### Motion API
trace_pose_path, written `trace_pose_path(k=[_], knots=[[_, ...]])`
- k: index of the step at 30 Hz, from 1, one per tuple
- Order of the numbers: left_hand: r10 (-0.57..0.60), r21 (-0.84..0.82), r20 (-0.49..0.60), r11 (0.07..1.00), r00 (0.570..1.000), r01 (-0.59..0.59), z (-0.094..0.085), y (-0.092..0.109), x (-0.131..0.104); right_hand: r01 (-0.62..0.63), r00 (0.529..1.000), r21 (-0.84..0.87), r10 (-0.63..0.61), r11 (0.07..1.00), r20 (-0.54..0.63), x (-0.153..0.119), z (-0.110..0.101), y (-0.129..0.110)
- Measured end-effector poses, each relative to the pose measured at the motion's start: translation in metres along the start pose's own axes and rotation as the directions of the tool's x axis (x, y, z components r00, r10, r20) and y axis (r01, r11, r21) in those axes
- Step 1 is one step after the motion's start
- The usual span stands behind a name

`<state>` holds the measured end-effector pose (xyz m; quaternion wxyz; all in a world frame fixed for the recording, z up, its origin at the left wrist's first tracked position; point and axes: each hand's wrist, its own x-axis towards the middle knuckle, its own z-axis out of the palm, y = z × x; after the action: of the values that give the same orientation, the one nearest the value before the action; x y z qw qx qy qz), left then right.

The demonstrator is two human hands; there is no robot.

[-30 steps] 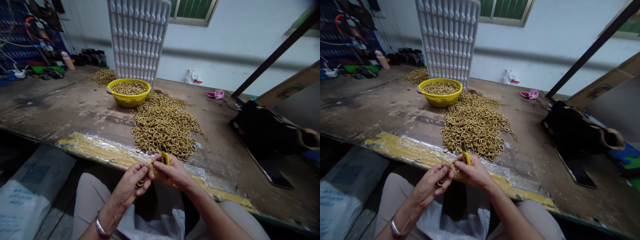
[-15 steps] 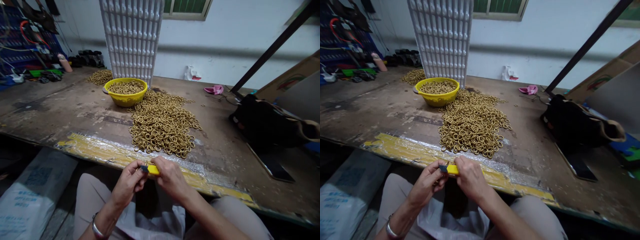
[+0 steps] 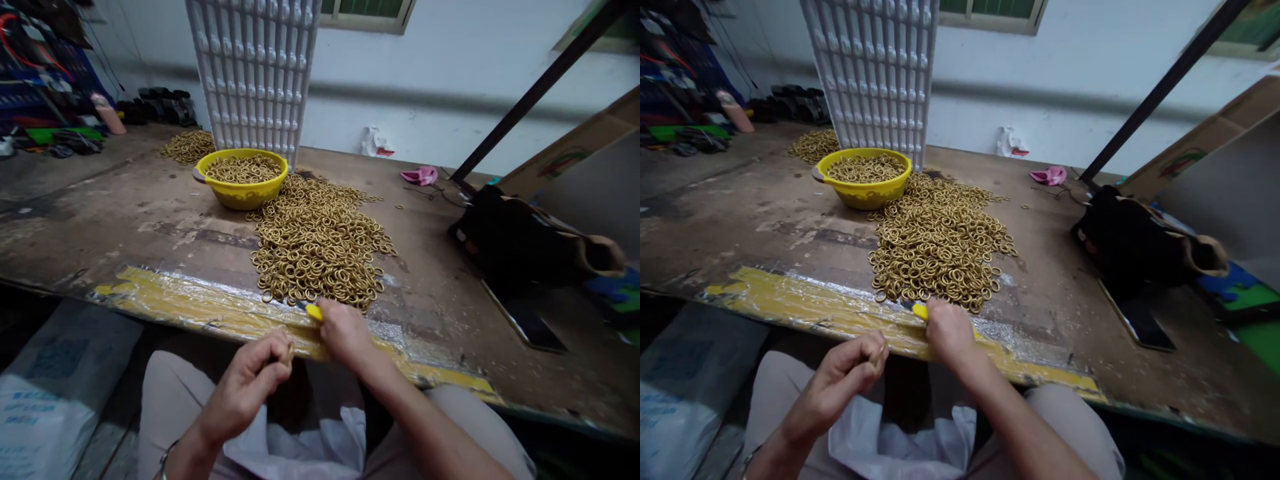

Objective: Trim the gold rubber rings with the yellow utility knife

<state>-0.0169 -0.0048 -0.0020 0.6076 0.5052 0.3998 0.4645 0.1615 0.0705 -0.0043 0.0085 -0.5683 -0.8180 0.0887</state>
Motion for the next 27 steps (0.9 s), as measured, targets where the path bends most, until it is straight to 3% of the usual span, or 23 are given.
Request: trace_pose_path(k=[2,5,7,12,18,24,27], knots=[[-0.008,-0.079,0.046,0.997,0.999,0.011,0.000,0.001,-0.004,-0.026,0.999,0.005,0.027,1.000,-0.048,0.005,-0.001,0.007],[-0.142,-0.307,0.014,0.941,0.990,0.140,0.000,-0.009,-0.005,0.017,0.993,0.028,-0.014,0.999,-0.114,0.012,0.003,0.009],[-0.213,-0.412,-0.002,0.890,0.977,0.193,0.000,-0.017,-0.003,0.029,0.994,-0.004,-0.029,1.000,-0.109,0.016,0.008,0.007],[-0.249,-0.579,0.051,0.782,0.967,0.232,-0.006,-0.024,0.003,0.050,0.994,-0.063,-0.056,0.997,-0.095,0.019,0.014,0.007],[-0.344,-0.522,-0.039,0.807,0.938,0.275,-0.006,-0.029,0.013,0.077,0.991,-0.002,-0.077,0.997,-0.109,0.015,0.012,0.010],[-0.341,-0.518,0.025,0.799,0.940,0.304,0.002,-0.034,0.013,0.022,0.995,-0.052,-0.027,0.998,-0.093,0.022,0.019,0.010],[-0.341,-0.420,-0.061,0.861,0.938,0.286,0.003,-0.033,0.012,0.048,0.993,0.133,-0.033,0.990,-0.116,0.019,0.016,0.011]])
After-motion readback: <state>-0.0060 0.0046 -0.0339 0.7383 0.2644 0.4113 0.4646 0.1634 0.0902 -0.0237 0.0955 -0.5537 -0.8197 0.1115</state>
